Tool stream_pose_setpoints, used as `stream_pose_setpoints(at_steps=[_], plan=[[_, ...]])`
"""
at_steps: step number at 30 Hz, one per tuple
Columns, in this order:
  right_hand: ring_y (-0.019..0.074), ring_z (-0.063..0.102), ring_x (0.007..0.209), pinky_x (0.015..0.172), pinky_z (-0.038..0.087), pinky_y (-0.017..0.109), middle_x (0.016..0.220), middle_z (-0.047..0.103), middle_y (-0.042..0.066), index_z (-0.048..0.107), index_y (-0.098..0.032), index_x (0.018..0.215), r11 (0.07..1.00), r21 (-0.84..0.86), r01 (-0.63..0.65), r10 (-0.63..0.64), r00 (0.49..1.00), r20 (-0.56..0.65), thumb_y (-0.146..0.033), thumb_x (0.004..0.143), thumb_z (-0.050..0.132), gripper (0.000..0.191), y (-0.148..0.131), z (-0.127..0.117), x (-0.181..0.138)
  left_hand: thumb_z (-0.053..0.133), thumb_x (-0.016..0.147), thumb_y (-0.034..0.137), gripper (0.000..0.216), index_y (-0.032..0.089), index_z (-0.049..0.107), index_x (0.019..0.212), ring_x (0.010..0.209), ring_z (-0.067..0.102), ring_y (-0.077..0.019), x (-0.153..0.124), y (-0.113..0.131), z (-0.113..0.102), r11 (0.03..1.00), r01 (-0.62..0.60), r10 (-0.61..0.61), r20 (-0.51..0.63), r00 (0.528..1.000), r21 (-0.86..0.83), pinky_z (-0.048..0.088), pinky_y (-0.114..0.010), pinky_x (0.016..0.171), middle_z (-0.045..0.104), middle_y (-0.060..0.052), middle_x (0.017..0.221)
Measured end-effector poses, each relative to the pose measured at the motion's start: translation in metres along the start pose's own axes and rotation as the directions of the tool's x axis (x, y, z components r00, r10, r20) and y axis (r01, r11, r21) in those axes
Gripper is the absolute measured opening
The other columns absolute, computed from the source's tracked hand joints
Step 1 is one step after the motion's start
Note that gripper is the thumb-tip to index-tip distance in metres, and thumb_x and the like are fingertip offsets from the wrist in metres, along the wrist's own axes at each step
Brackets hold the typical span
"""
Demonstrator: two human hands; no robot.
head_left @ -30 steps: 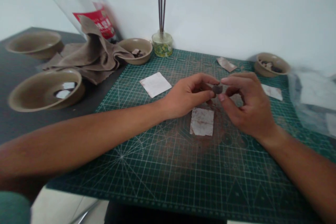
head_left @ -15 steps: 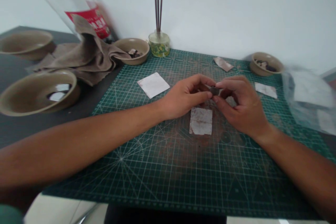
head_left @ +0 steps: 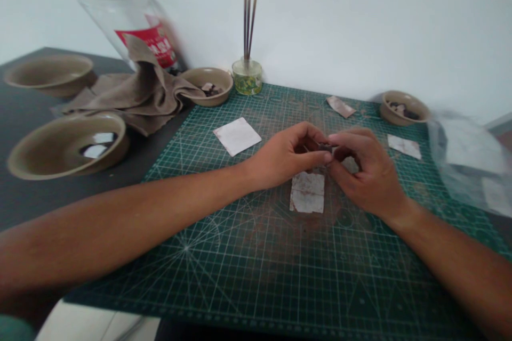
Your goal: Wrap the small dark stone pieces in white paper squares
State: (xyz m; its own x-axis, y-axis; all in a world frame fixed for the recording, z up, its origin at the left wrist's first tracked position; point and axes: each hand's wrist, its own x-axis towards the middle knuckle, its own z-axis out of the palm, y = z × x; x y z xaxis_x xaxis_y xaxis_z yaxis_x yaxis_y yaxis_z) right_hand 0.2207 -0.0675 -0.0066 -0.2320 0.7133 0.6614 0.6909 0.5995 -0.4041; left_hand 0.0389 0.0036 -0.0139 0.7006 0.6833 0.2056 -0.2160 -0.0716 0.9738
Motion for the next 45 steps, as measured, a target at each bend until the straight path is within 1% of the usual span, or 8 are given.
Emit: stream_pose_setpoints(at_steps=[6, 11, 16, 21, 26, 34, 39, 45], plan=[[0.0186, 0.062, 0.08, 0.066, 0.056, 0.035, 0.105, 0.061, 0.005, 0.054, -0.029, 0.123, 0.997, -0.015, 0.081, -0.081, 0.996, 0.031, -0.013, 0.086, 0.063, 0.042, -0.0032, 0.0004, 0.0008, 0.072, 0.084, 0.028, 0.023, 0.016, 0.053, 0.089, 0.061, 0.056, -0.0075, -0.0001, 0.0019, -0.0002, 1.0, 0.016, -0.017, 0.031, 0.999, 0.017, 0.046, -0.02, 0.057, 0.058, 0.004, 0.071], [0.0174, 0.063, 0.075, 0.065, 0.056, 0.035, 0.106, 0.062, 0.005, 0.054, -0.029, 0.124, 0.998, -0.001, 0.067, -0.066, 0.997, 0.032, -0.015, 0.086, 0.064, 0.041, -0.0049, -0.0005, 0.0002, 0.069, 0.087, 0.033, 0.023, 0.016, 0.054, 0.091, 0.063, 0.059, -0.0088, -0.0012, 0.0021, -0.0027, 0.998, -0.006, 0.002, 0.076, 0.997, 0.06, 0.048, -0.02, 0.057, 0.06, 0.003, 0.072], [0.0139, 0.06, 0.07, 0.065, 0.055, 0.033, 0.105, 0.06, 0.004, 0.054, -0.028, 0.123, 0.999, 0.004, 0.053, -0.053, 0.998, 0.026, -0.016, 0.086, 0.066, 0.04, -0.0049, -0.0011, -0.0002, 0.064, 0.091, 0.036, 0.022, 0.016, 0.055, 0.092, 0.062, 0.061, -0.0088, -0.0026, 0.0014, -0.0034, 0.999, -0.025, 0.022, 0.085, 0.996, 0.037, 0.049, -0.02, 0.056, 0.062, 0.002, 0.075], [0.0139, 0.06, 0.072, 0.066, 0.054, 0.032, 0.102, 0.059, 0.003, 0.055, -0.027, 0.12, 0.999, 0.006, 0.034, -0.035, 0.999, 0.024, -0.017, 0.086, 0.067, 0.038, -0.0054, -0.0031, 0.0, 0.06, 0.094, 0.038, 0.023, 0.015, 0.059, 0.093, 0.059, 0.063, -0.0087, -0.003, 0.0018, -0.0036, 0.998, -0.032, 0.027, 0.07, 0.997, 0.062, 0.049, -0.02, 0.055, 0.063, 0.001, 0.075], [0.0129, 0.059, 0.07, 0.063, 0.054, 0.031, 0.104, 0.058, 0.003, 0.055, -0.028, 0.119, 0.999, 0.035, -0.014, 0.014, 1.0, 0.021, -0.018, 0.086, 0.067, 0.037, -0.0041, -0.0044, -0.0013, 0.062, 0.092, 0.033, 0.02, 0.014, 0.062, 0.099, 0.06, 0.063, -0.009, -0.0031, 0.0015, -0.0043, 1.0, 0.003, -0.001, 0.072, 0.997, -0.026, 0.051, -0.021, 0.056, 0.065, -0.001, 0.083], [0.0131, 0.059, 0.074, 0.069, 0.054, 0.033, 0.106, 0.057, 0.003, 0.056, -0.027, 0.12, 0.994, 0.073, -0.081, 0.08, 0.997, 0.015, -0.016, 0.085, 0.067, 0.038, -0.0013, -0.0033, -0.0041, 0.069, 0.085, 0.022, 0.025, 0.013, 0.059, 0.106, 0.07, 0.064, -0.012, -0.0037, -0.0015, -0.0047, 0.99, 0.037, -0.026, 0.082, 0.996, -0.135, 0.055, -0.025, 0.065, 0.067, -0.003, 0.085], [0.0152, 0.06, 0.08, 0.073, 0.054, 0.034, 0.107, 0.058, 0.004, 0.056, -0.027, 0.12, 0.978, 0.118, -0.171, 0.165, 0.985, 0.056, -0.022, 0.089, 0.065, 0.033, -0.003, -0.0045, -0.0036, 0.071, 0.085, 0.025, 0.024, 0.013, 0.061, 0.103, 0.068, 0.063, -0.01, -0.0049, 0.0019, -0.0028, 0.997, 0.03, -0.028, 0.021, 0.999, -0.078, 0.052, -0.023, 0.066, 0.066, -0.001, 0.082], [0.0172, 0.063, 0.086, 0.075, 0.054, 0.033, 0.102, 0.065, 0.003, 0.057, -0.027, 0.118, 0.951, 0.129, -0.283, 0.274, 0.958, 0.081, -0.028, 0.092, 0.062, 0.026, -0.0046, -0.0032, -0.0035, 0.072, 0.086, 0.028, 0.025, 0.015, 0.063, 0.105, 0.071, 0.061, -0.0105, -0.0053, 0.0013, -0.0048, 0.999, -0.027, 0.027, 0.014, 1.0, 0.033, 0.05, -0.023, 0.066, 0.065, 0.0, 0.082]])
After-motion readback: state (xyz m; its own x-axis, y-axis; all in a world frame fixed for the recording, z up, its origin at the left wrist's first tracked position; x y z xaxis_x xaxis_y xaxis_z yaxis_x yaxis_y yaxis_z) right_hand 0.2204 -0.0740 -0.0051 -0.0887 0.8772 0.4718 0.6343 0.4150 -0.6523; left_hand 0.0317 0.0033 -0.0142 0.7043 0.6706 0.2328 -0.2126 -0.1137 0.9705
